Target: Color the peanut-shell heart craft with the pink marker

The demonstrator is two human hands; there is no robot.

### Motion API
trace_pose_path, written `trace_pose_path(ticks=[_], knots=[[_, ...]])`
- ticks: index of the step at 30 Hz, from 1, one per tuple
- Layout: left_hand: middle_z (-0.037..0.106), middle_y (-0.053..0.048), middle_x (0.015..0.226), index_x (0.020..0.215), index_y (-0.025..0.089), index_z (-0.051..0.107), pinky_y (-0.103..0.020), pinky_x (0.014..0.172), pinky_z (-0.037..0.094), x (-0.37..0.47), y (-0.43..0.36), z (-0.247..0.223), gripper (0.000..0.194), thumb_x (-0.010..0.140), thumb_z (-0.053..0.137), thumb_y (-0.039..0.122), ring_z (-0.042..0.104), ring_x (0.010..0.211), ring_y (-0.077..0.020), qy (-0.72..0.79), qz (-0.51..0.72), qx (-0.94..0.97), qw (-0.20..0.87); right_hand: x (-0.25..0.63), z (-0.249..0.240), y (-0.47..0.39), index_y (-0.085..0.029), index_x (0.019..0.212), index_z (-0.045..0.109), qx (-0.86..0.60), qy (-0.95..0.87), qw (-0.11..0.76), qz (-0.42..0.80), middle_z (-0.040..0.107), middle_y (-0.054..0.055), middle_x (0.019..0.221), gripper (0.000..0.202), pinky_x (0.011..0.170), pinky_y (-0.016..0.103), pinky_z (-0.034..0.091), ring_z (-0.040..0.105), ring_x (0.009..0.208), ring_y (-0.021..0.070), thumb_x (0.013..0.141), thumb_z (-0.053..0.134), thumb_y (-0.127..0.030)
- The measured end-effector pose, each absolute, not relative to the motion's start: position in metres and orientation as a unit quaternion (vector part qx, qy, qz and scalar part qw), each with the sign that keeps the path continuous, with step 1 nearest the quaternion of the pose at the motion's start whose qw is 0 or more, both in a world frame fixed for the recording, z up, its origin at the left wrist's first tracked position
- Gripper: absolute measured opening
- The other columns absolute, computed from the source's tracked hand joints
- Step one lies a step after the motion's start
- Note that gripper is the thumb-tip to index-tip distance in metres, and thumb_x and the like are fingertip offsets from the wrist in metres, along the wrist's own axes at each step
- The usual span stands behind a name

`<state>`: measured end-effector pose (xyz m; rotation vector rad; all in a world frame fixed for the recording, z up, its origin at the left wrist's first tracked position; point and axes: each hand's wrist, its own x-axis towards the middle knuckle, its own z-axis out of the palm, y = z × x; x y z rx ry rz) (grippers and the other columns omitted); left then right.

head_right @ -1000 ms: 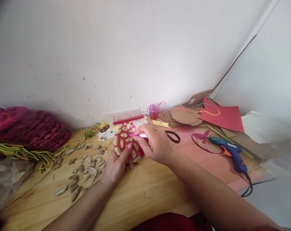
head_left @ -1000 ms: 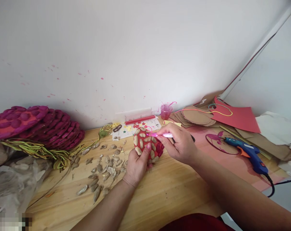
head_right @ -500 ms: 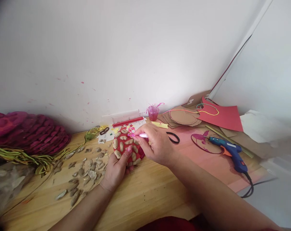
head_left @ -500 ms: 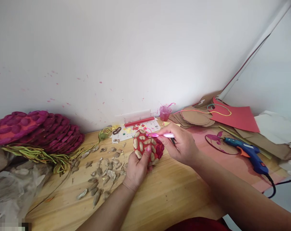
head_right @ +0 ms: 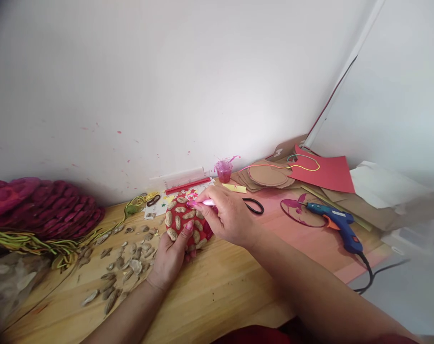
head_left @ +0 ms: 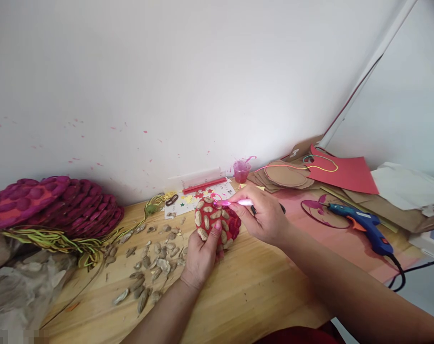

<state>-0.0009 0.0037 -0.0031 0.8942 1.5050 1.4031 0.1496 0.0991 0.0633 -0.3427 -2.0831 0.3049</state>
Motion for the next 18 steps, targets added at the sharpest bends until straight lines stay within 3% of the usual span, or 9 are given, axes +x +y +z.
trace_pose_path(ticks=[18], knots=[[0.054, 0.001, 0.046, 0.065, 0.02, 0.054, -0.023, 0.036, 0.037, 0.0006, 0.0008, -0.001, 0.057, 0.077, 0.067, 0.074, 0.047, 0.036, -0.0119, 0.602, 0.563, 0.384, 0.416, 0.1506, 0.0626, 0.095, -0.02, 0.099, 0.059, -0.138, -0.862, 0.474, 0.12, 0.07, 0.003, 0.087, 0.003, 0.073, 0.027, 0.049, 0.064, 0.079, 0.0157, 0.098, 0.058, -0.017]])
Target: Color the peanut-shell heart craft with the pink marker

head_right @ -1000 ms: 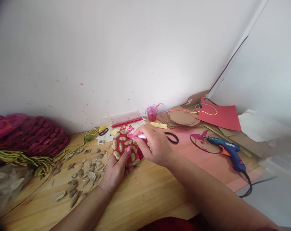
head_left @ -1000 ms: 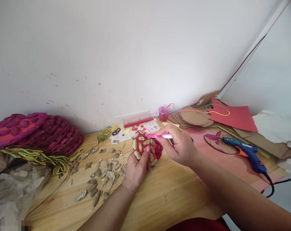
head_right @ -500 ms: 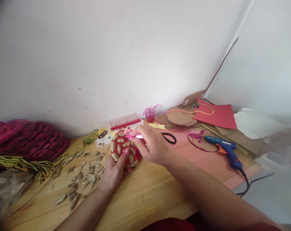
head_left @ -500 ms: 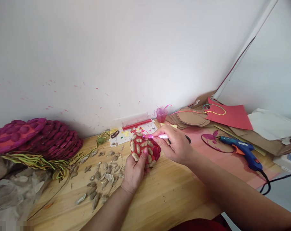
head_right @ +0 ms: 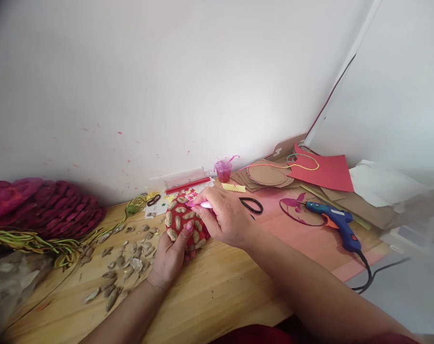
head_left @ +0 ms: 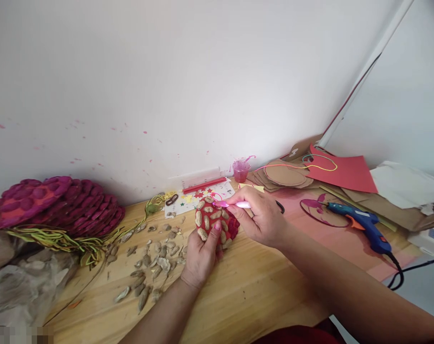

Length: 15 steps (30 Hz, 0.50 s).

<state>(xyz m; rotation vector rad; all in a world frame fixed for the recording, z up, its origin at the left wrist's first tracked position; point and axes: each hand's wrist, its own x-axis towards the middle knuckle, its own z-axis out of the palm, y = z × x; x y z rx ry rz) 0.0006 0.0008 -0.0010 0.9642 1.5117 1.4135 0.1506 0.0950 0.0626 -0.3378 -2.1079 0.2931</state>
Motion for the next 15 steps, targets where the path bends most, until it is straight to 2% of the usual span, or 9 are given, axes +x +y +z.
trace_pose_path(ticks=[8, 15], knots=[[0.054, 0.0, 0.045, 0.064, 0.019, 0.054, -0.023, 0.037, 0.038, -0.0019, 0.0019, -0.0054, 0.058, 0.081, 0.065, 0.073, 0.049, 0.037, -0.0125, 0.605, 0.557, 0.383, 0.42, 0.1499, 0.0611, 0.0959, -0.021, 0.099, 0.058, -0.122, -0.876, 0.451, 0.123, 0.071, 0.004, 0.087, 0.002, 0.075, 0.03, 0.05, 0.066, 0.082, 0.0177, 0.098, 0.057, -0.019], [0.055, 0.0, 0.046, 0.066, 0.019, 0.057, -0.023, 0.037, 0.037, -0.001, 0.0023, -0.0034, 0.055, 0.08, 0.067, 0.072, 0.049, 0.037, -0.0131, 0.608, 0.553, 0.386, 0.419, 0.149, 0.0594, 0.0973, -0.021, 0.102, 0.059, -0.116, -0.868, 0.464, 0.132, 0.072, 0.005, 0.09, 0.005, 0.077, 0.031, 0.053, 0.067, 0.085, 0.0186, 0.099, 0.058, -0.018]])
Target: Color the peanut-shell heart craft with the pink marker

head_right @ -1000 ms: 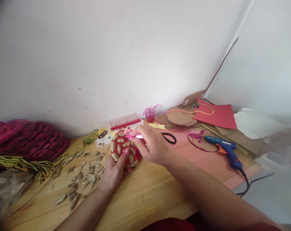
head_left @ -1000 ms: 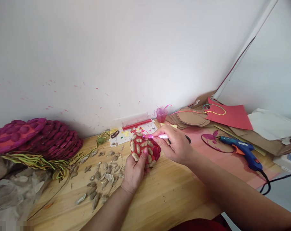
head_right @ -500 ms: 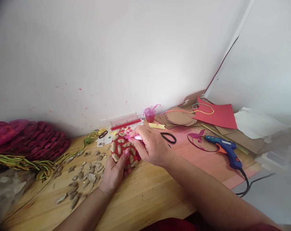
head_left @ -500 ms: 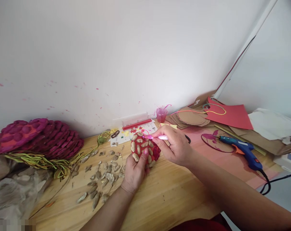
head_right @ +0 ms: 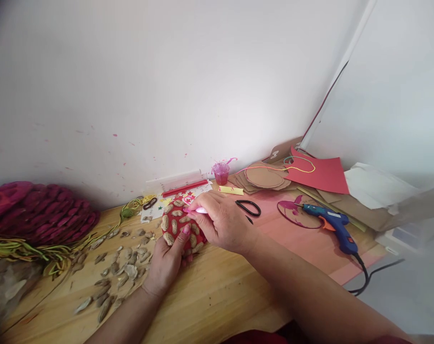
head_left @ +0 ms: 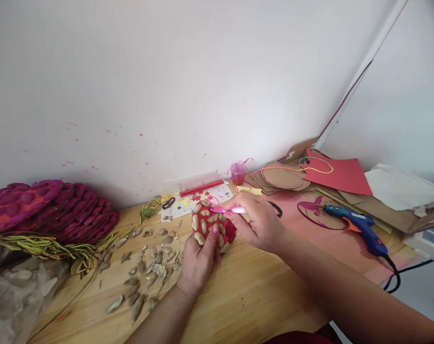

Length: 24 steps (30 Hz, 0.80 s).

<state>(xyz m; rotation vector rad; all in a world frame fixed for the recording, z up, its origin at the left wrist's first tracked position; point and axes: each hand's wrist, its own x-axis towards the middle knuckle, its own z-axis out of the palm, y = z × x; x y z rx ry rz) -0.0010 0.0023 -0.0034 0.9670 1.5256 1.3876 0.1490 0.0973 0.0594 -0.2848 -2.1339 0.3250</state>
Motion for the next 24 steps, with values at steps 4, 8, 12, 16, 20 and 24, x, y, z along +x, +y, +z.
trace_pose_path(ticks=[4, 8, 12, 16, 20, 24], knots=[[0.055, 0.0, 0.045, 0.064, 0.02, 0.056, -0.023, 0.038, 0.036, -0.0011, 0.0015, -0.0033, 0.055, 0.083, 0.064, 0.071, 0.047, 0.037, -0.0124, 0.616, 0.543, 0.396, 0.411, 0.1493, 0.0599, 0.0975, -0.021, 0.104, 0.059, -0.113, -0.868, 0.465, 0.133, 0.072, 0.005, 0.092, 0.006, 0.078, 0.032, 0.053, 0.067, 0.087, 0.0189, 0.099, 0.058, -0.017], [0.054, 0.001, 0.046, 0.064, 0.021, 0.054, -0.023, 0.039, 0.036, -0.0024, 0.0006, -0.0074, 0.053, 0.085, 0.063, 0.069, 0.047, 0.039, -0.0126, 0.613, 0.544, 0.402, 0.409, 0.1495, 0.0605, 0.0974, -0.021, 0.104, 0.06, -0.119, -0.87, 0.461, 0.131, 0.073, 0.005, 0.092, 0.007, 0.078, 0.031, 0.053, 0.066, 0.086, 0.0178, 0.099, 0.058, -0.017], [0.059, 0.0, 0.055, 0.073, 0.018, 0.062, -0.024, 0.043, 0.04, -0.004, 0.0015, -0.0101, 0.047, 0.086, 0.066, 0.063, 0.048, 0.045, -0.0123, 0.613, 0.554, 0.401, 0.395, 0.1492, 0.061, 0.097, -0.021, 0.103, 0.059, -0.114, -0.873, 0.458, 0.125, 0.073, 0.005, 0.092, 0.005, 0.078, 0.032, 0.052, 0.066, 0.086, 0.0186, 0.099, 0.058, -0.017], [0.059, 0.0, 0.057, 0.079, 0.016, 0.067, -0.024, 0.044, 0.041, -0.0044, 0.0018, -0.0081, 0.047, 0.085, 0.067, 0.063, 0.045, 0.046, -0.012, 0.608, 0.567, 0.393, 0.394, 0.1486, 0.0603, 0.0958, -0.022, 0.1, 0.057, -0.112, -0.877, 0.452, 0.117, 0.072, 0.005, 0.089, 0.004, 0.075, 0.032, 0.051, 0.066, 0.085, 0.0191, 0.099, 0.058, -0.018], [0.057, 0.0, 0.055, 0.073, 0.017, 0.064, -0.025, 0.044, 0.039, -0.0044, 0.0011, -0.0064, 0.049, 0.084, 0.066, 0.065, 0.046, 0.046, -0.013, 0.617, 0.567, 0.385, 0.387, 0.1481, 0.0593, 0.095, -0.022, 0.099, 0.057, -0.114, -0.883, 0.443, 0.108, 0.071, 0.004, 0.086, 0.003, 0.072, 0.032, 0.05, 0.064, 0.08, 0.0189, 0.099, 0.057, -0.019], [0.056, 0.001, 0.055, 0.074, 0.017, 0.064, -0.025, 0.049, 0.042, -0.0055, 0.002, -0.0074, 0.047, 0.087, 0.064, 0.062, 0.048, 0.05, -0.0141, 0.612, 0.563, 0.397, 0.388, 0.1479, 0.0591, 0.0959, -0.022, 0.1, 0.058, -0.111, -0.877, 0.455, 0.11, 0.071, 0.004, 0.087, 0.003, 0.073, 0.032, 0.051, 0.065, 0.082, 0.0186, 0.099, 0.058, -0.019]])
